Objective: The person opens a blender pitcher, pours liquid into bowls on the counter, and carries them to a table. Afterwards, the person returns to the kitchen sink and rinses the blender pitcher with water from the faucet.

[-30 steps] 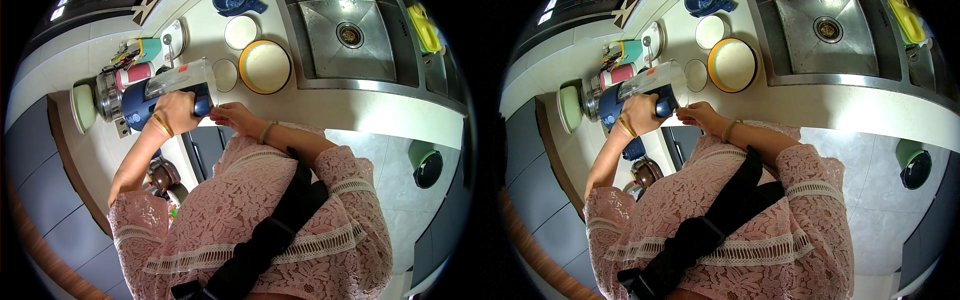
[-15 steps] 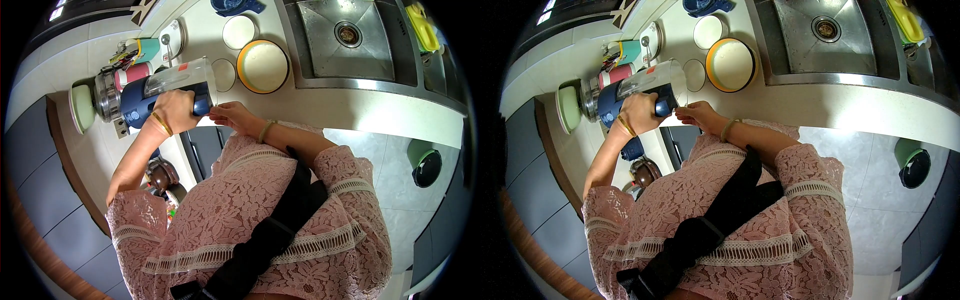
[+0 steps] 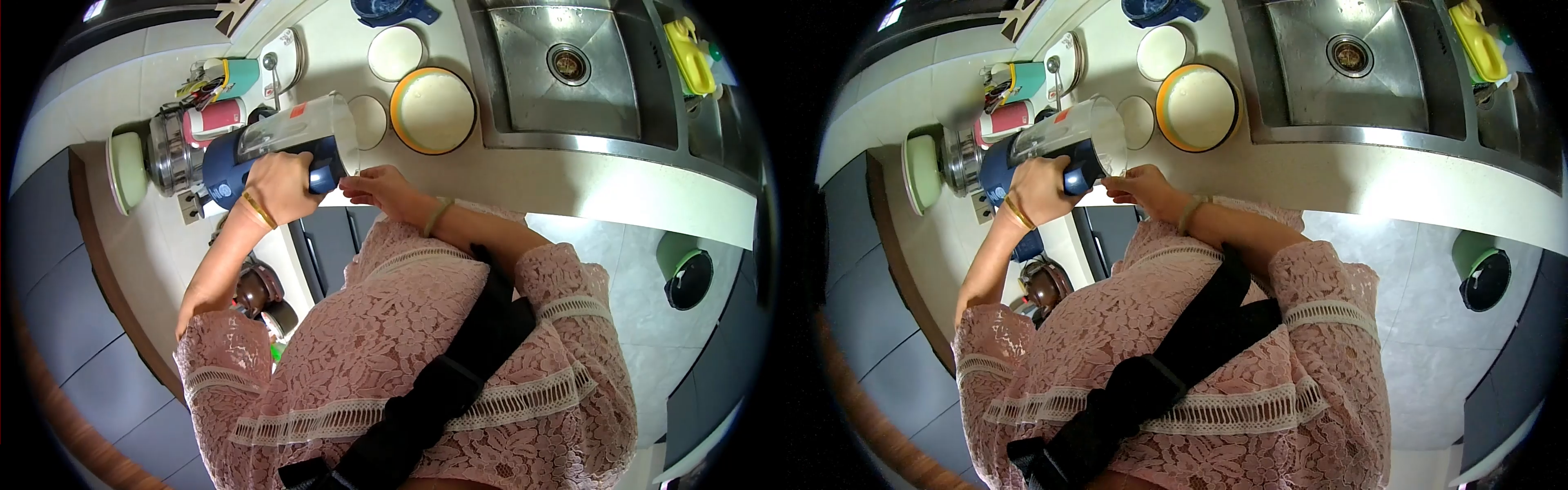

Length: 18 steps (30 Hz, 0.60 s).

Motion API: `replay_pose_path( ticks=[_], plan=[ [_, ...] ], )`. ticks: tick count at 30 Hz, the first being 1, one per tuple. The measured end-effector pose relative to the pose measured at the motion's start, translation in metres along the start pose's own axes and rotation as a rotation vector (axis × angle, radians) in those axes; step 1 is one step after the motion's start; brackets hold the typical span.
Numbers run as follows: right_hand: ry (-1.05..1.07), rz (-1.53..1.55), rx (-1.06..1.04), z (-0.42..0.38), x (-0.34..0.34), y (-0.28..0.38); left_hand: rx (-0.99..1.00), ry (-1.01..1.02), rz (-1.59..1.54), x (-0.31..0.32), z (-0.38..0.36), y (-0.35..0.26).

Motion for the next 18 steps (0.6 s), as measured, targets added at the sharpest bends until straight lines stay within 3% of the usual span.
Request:
replay_pose_path(
  ticks=[14,18],
  plan=[
    [-0.106,-0.531,-0.106,-0.020,0.031,0.034,-0.103,-0.340,-0.316,0.016,-0.047,0.067],
    [-0.098,-0.695,-0.219,-0.017,0.040,0.045,-0.088,-0.496,-0.576,0.028,-0.056,0.098]
  ],
)
Point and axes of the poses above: each hand's wrist, its own z-axis towards the middle knuckle, its own x-axis out of the palm, y = z × x, the point moved 9 cm from there along z, towards the middle knuckle, and after that the axes turned 5 degrees about -x, right-handed, at the moved point
